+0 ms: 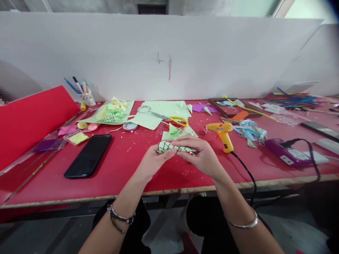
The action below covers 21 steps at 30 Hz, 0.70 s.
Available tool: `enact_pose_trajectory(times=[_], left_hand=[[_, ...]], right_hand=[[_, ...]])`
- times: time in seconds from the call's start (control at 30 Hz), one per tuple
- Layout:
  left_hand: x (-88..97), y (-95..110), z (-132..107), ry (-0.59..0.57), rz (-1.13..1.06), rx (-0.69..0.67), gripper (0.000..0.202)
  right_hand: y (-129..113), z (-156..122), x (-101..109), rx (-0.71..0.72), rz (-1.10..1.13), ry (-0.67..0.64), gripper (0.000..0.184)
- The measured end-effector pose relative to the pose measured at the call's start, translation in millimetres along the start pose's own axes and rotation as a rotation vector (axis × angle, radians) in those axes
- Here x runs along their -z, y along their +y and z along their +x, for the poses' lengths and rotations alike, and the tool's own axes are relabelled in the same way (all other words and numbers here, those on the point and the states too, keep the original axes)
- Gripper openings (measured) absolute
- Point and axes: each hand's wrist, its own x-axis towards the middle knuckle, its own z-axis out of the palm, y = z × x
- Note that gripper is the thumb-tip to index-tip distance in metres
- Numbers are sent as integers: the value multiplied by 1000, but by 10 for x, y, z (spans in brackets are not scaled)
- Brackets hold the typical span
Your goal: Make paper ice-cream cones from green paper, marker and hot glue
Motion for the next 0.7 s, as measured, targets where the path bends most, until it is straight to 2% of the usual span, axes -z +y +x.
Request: enact_pose_trajectory(times=[0.17,0.3,0.4,0.57,0.7], left_hand=[[-18,8,-1,23,16,-42,30],[-25,24,-6,76,117,-113,31],[-27,34,-9,101,178,-118,32],[-3,28,-3,142,234,-135,32],[19,35,1,169,342,-214,27]], right_hand=[[-4,-2,-4,-15,7,30,24],[13,-13,-13,-88,31,86,20],[32,-14,-6,-112,32,87,18],[33,-4,32,-119,7,104,19],[-8,-3,41,-135,-22,163,24]])
